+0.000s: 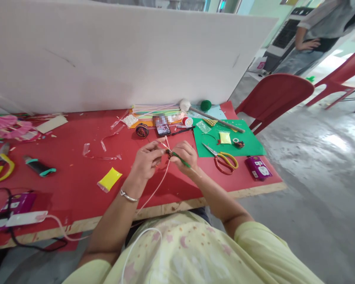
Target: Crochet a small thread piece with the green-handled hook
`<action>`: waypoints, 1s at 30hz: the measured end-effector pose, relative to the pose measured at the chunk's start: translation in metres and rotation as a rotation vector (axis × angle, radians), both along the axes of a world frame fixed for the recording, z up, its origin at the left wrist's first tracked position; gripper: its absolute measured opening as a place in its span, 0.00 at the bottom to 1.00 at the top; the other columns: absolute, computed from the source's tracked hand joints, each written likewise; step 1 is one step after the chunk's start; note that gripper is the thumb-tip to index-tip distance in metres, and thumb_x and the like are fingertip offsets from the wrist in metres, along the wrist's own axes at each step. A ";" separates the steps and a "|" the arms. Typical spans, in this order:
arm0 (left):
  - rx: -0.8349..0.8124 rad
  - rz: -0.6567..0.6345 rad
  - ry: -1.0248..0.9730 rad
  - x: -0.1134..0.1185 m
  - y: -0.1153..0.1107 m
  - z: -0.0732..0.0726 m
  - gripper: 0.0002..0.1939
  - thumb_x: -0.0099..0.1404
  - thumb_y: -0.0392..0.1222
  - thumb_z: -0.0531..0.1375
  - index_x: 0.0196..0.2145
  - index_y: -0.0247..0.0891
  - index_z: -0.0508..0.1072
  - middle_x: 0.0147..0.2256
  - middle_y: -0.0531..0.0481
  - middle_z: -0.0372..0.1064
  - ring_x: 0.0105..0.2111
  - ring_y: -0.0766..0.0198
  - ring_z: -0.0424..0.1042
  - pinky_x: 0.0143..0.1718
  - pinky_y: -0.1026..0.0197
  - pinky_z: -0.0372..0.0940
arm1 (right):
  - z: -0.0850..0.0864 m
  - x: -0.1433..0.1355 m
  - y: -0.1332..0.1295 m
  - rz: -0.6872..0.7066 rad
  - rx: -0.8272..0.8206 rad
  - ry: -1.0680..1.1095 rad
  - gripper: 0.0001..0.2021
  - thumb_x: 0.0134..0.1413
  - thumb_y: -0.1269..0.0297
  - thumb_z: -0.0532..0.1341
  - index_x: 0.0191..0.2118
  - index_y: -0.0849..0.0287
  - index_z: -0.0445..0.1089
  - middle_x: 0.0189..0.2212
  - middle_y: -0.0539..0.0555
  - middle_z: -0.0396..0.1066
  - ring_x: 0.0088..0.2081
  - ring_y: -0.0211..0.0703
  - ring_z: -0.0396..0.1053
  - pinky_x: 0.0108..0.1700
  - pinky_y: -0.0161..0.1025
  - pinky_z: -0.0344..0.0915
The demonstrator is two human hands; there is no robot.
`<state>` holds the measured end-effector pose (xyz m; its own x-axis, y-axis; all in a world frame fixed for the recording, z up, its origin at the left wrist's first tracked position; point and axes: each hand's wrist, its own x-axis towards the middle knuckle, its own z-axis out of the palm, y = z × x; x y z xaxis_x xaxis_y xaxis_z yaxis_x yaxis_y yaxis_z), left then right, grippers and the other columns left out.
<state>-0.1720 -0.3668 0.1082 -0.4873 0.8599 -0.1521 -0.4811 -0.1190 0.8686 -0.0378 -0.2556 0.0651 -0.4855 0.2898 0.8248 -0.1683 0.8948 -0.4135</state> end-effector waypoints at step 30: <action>-0.107 -0.048 0.807 -0.016 -0.012 -0.005 0.25 0.58 0.43 0.69 0.51 0.29 0.82 0.29 0.48 0.77 0.27 0.67 0.67 0.30 0.64 0.64 | 0.015 0.014 0.028 0.356 -0.715 -0.274 0.24 0.66 0.48 0.61 0.25 0.62 0.77 0.23 0.54 0.75 0.25 0.37 0.71 0.28 0.34 0.66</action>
